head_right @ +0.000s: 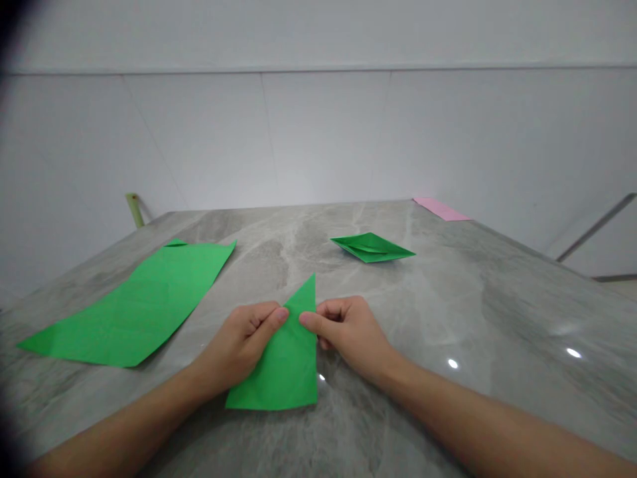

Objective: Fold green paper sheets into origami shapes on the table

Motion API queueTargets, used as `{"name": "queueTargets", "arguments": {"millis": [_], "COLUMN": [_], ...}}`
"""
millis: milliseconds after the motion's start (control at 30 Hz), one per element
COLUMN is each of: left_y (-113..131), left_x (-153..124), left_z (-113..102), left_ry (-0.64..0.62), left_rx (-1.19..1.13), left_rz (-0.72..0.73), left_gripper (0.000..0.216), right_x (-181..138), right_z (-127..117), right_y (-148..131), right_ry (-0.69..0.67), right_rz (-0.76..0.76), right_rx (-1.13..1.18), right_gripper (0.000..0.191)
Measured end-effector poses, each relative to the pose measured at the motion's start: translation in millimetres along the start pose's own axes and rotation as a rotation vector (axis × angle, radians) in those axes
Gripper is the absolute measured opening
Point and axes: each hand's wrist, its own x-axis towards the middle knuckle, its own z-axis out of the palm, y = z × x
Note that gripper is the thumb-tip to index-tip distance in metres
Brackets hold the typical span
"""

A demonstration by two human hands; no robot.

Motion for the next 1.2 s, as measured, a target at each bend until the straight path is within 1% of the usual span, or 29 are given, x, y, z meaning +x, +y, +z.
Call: {"name": "queueTargets", "arguments": {"millis": [133,200,267,333,433,533,633,700,767,800,867,933,1067,1133,1200], "left_y": [-2.5,-4.0,-5.8,-7.8,-10.3,-9.7,-5.8,-2.5,0.1,0.9,1.8,2.4,5.3,7.6,10.2], "left_x": [1.5,2.6,4.1,5.5,6.8,6.1,4.3,3.3,2.6,2.4,2.2,2.3,3.4,3.7,3.0], "left_z": [-2.6,-3.3,-3.3,-2.9,-3.0,-4.1,-4.7,-4.3,-3.5,-3.0,-2.3,-1.8,-1.7,-1.3,0.2], "left_ry": [0.089,0.097,0.086,0.068,0.094,0.118,0.071,0.003,-0.084,-0.114,-0.133,-0.14,-0.186,-0.174,-0.145], "left_rx": [-0.054,-0.07,-0.077,-0.096,-0.133,-0.05,0.02,-0.038,-0.13,-0.174,-0.242,-0.3,-0.479,-0.535,-0.544], "left_rz": [-0.022,-0.022,-0.027,-0.047,-0.075,0.0,0.074,0.087,0.107,0.118,0.131,0.113,0.002,-0.037,-0.057], "left_gripper": [0.043,0.043,0.045,0.043,0.02,0.036,0.035,0.032,0.03,0.032,0.038,0.04,0.05,0.051,0.049], "right_x": [-3.4,-5.1,-5.7,-5.1,-3.8,-5.3,-9.0,-10.5,-10.3,-9.6,-7.9,-6.7,-7.9,-9.3,-10.0], "right_z": [1.5,1.5,1.0,0.4,-0.3,-0.5,-0.1,0.4,0.9,1.1,1.0,0.6,0.1,0.4,0.5], "right_y": [2.3,4.5,6.7,8.5,9.4,7.7,5.6,5.2,5.5,5.7,6.1,6.1,5.2,4.7,4.4], "right_ry": [-0.124,-0.176,-0.197,-0.176,-0.092,-0.022,-0.039,-0.061,-0.06,-0.055,-0.041,-0.045,-0.036,-0.067,-0.102], "right_rz": [0.032,0.029,0.021,0.008,-0.061,-0.17,-0.26,-0.306,-0.314,-0.304,-0.294,-0.315,-0.338,-0.339,-0.342], "right_rx": [-0.059,-0.086,-0.099,-0.094,-0.072,-0.07,-0.048,-0.092,-0.174,-0.204,-0.221,-0.206,-0.203,-0.168,-0.109], "right_gripper": [0.048,0.048,0.048,0.049,0.048,0.049,0.051,0.047,0.037,0.032,0.031,0.036,0.04,0.043,0.049]}}
